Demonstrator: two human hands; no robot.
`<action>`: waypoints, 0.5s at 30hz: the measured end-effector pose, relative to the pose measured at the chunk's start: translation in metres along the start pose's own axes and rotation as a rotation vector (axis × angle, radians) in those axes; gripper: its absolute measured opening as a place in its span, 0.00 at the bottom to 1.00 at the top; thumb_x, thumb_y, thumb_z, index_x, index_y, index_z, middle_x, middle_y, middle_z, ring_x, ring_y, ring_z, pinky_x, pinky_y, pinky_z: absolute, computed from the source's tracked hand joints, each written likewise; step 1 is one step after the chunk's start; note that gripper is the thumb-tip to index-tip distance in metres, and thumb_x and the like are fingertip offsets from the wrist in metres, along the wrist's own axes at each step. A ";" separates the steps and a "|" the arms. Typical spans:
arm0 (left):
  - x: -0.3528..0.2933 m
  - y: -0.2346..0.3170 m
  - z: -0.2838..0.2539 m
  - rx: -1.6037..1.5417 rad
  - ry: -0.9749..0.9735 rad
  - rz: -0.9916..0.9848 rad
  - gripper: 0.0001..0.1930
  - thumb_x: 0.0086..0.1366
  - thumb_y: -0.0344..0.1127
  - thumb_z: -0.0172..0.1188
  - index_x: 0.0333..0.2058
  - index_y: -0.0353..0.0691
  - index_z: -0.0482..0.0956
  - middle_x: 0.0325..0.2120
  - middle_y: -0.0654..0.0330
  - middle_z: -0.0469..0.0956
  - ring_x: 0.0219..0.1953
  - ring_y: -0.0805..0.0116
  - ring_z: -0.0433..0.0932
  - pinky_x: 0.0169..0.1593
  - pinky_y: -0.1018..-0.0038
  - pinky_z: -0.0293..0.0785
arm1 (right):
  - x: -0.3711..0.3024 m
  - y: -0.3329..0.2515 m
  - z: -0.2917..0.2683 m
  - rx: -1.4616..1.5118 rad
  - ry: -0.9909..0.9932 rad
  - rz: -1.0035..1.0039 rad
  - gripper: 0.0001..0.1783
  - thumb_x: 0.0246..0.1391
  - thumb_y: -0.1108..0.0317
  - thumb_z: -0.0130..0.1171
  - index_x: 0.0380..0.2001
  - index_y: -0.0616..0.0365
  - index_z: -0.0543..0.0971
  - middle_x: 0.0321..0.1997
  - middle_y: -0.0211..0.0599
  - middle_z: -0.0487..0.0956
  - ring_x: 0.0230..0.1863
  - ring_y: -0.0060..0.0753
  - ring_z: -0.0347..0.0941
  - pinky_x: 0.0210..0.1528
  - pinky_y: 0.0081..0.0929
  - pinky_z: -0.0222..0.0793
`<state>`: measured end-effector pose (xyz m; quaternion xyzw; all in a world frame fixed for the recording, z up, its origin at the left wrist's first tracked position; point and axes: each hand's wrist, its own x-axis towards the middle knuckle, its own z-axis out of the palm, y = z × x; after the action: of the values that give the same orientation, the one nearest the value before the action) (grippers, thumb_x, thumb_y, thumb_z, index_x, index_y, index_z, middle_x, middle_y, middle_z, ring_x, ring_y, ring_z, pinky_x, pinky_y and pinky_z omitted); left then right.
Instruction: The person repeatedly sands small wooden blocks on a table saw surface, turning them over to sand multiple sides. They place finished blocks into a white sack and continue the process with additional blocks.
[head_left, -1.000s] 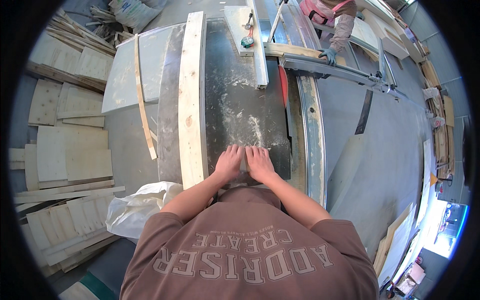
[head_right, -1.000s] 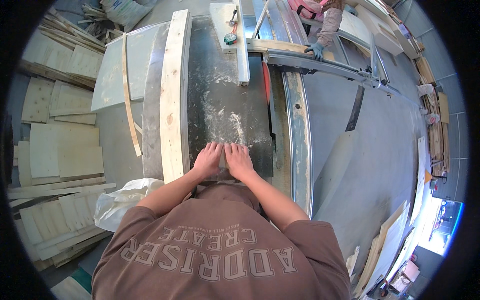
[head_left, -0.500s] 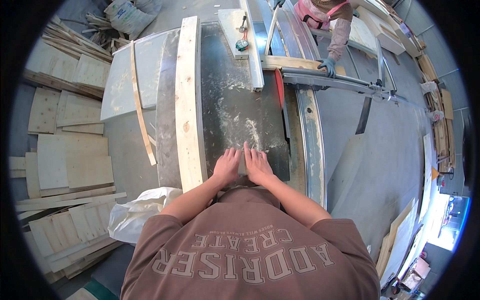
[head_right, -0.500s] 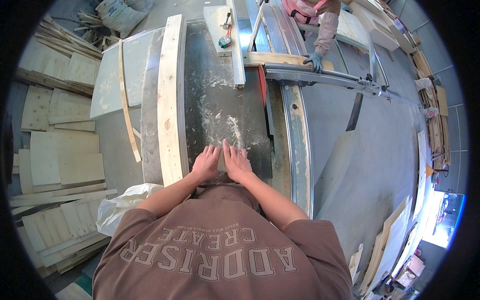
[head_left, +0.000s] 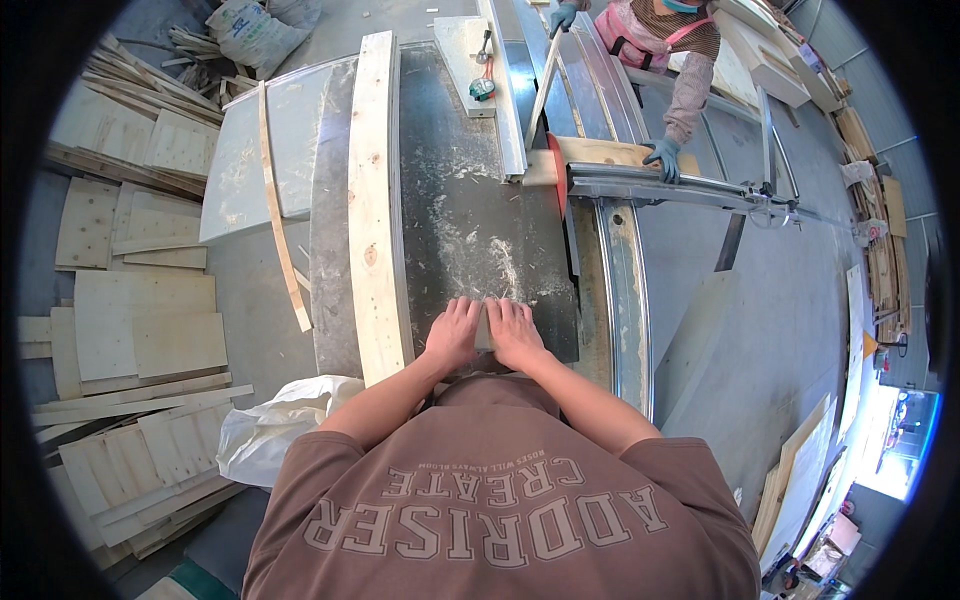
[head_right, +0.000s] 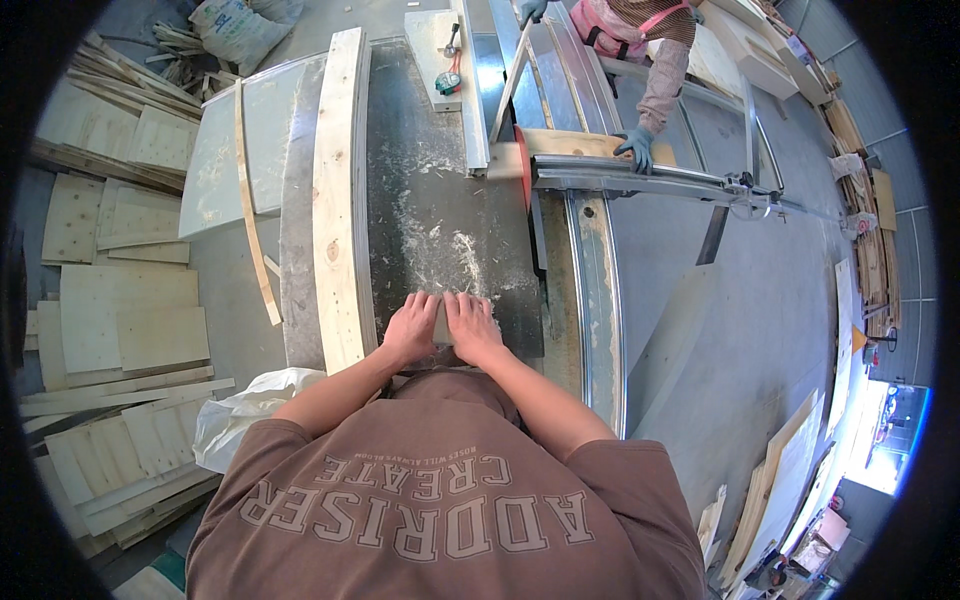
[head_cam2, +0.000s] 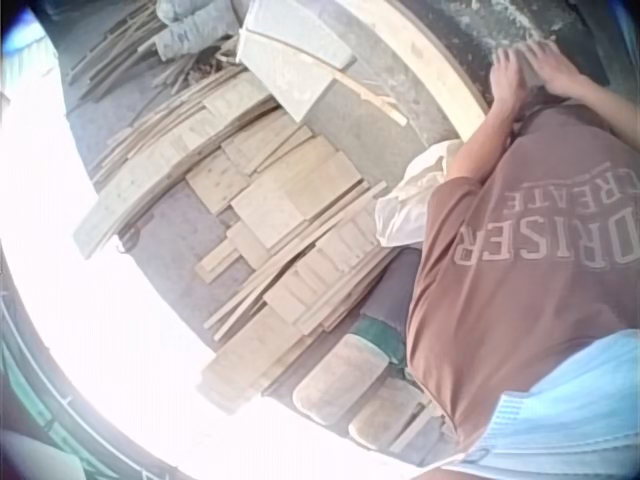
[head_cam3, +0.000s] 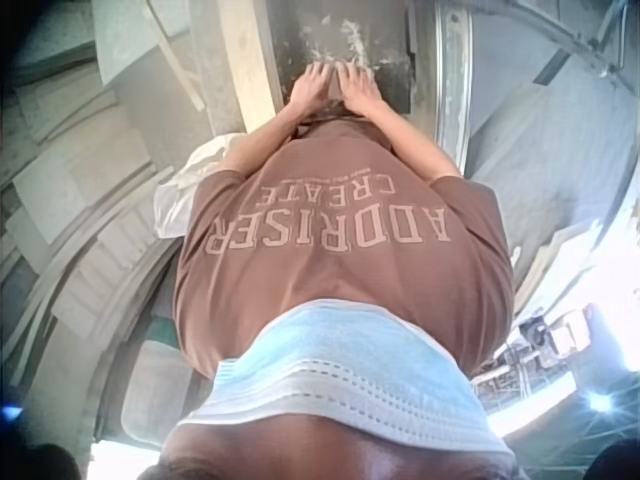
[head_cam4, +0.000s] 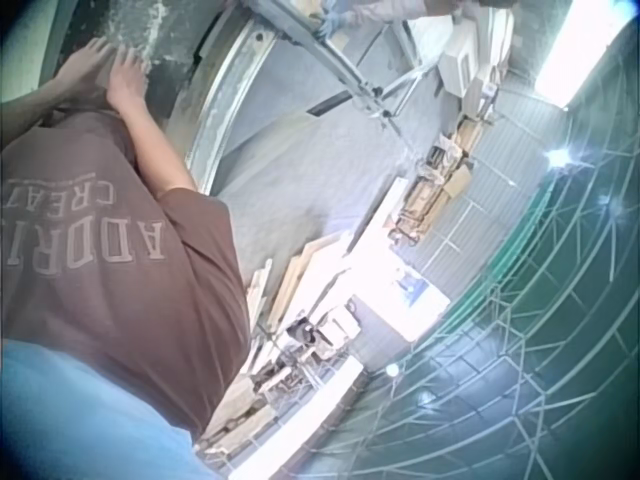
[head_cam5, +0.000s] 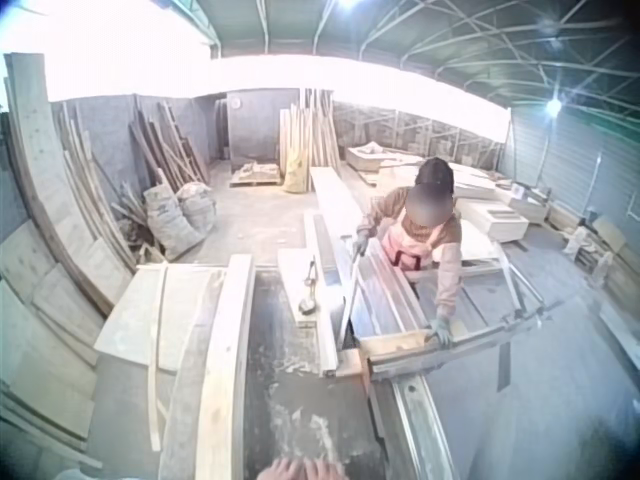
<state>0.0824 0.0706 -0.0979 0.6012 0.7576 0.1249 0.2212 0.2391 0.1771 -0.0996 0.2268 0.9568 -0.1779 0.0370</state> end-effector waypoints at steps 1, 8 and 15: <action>0.000 0.000 0.000 0.001 0.000 0.001 0.45 0.39 0.34 0.84 0.57 0.37 0.69 0.51 0.49 0.74 0.58 0.46 0.76 0.60 0.57 0.80 | 0.000 0.000 -0.001 0.002 -0.002 0.002 0.50 0.45 0.75 0.71 0.72 0.64 0.62 0.63 0.50 0.71 0.69 0.55 0.70 0.74 0.50 0.59; 0.000 -0.003 -0.001 -0.027 -0.069 -0.030 0.49 0.44 0.38 0.83 0.64 0.37 0.66 0.60 0.45 0.71 0.66 0.44 0.71 0.67 0.55 0.75 | 0.015 0.002 -0.035 0.064 -0.063 -0.047 0.39 0.57 0.60 0.69 0.68 0.64 0.68 0.65 0.51 0.73 0.70 0.54 0.68 0.73 0.52 0.59; -0.022 0.009 -0.030 -0.324 0.072 -0.112 0.59 0.54 0.45 0.78 0.76 0.30 0.51 0.75 0.38 0.56 0.75 0.35 0.56 0.79 0.49 0.58 | 0.096 0.084 -0.062 -0.294 -0.014 0.017 0.32 0.55 0.67 0.65 0.62 0.68 0.74 0.63 0.51 0.76 0.69 0.51 0.69 0.75 0.49 0.59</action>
<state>0.0794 0.0540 -0.0634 0.5097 0.7674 0.2541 0.2946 0.1917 0.3095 -0.0837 0.2261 0.9703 -0.0372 0.0780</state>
